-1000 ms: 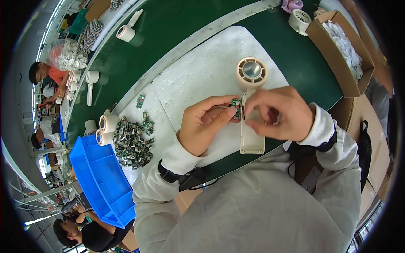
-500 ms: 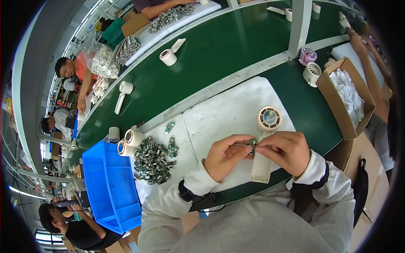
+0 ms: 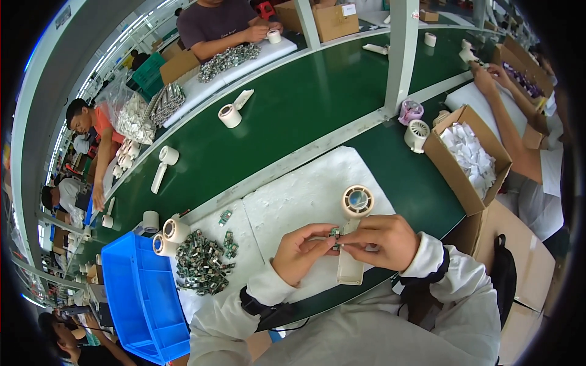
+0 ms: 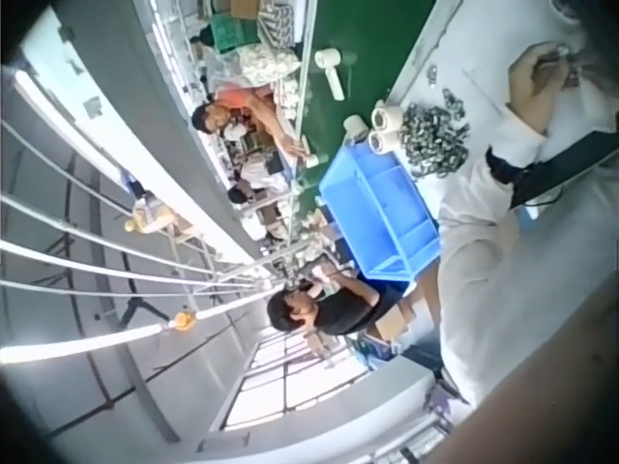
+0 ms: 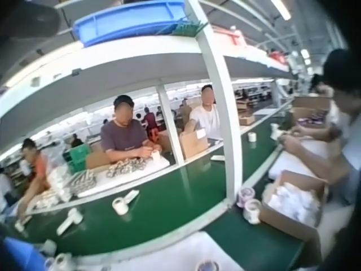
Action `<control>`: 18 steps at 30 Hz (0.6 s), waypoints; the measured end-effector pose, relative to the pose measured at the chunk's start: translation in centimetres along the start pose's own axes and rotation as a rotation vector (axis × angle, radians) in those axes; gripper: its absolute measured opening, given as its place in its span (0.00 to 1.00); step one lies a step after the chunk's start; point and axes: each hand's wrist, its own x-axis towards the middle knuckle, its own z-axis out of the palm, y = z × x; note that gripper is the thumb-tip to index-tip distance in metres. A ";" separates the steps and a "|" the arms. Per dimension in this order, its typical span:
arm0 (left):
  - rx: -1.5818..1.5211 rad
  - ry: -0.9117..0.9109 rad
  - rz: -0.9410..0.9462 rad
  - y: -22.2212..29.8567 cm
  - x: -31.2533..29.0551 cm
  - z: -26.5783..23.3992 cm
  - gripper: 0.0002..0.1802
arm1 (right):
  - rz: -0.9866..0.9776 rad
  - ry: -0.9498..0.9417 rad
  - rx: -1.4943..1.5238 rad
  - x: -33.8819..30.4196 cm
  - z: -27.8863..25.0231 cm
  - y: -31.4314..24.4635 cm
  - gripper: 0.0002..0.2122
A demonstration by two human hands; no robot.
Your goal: The person picks up a circuit board and a fan housing, connects a wire from the housing to the board, and places the assembly down before repeating the process.
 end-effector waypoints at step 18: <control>-0.009 0.020 0.105 -0.6 0.2 0.3 0.15 | 0.486 0.228 0.309 -0.1 1.9 -0.3 0.08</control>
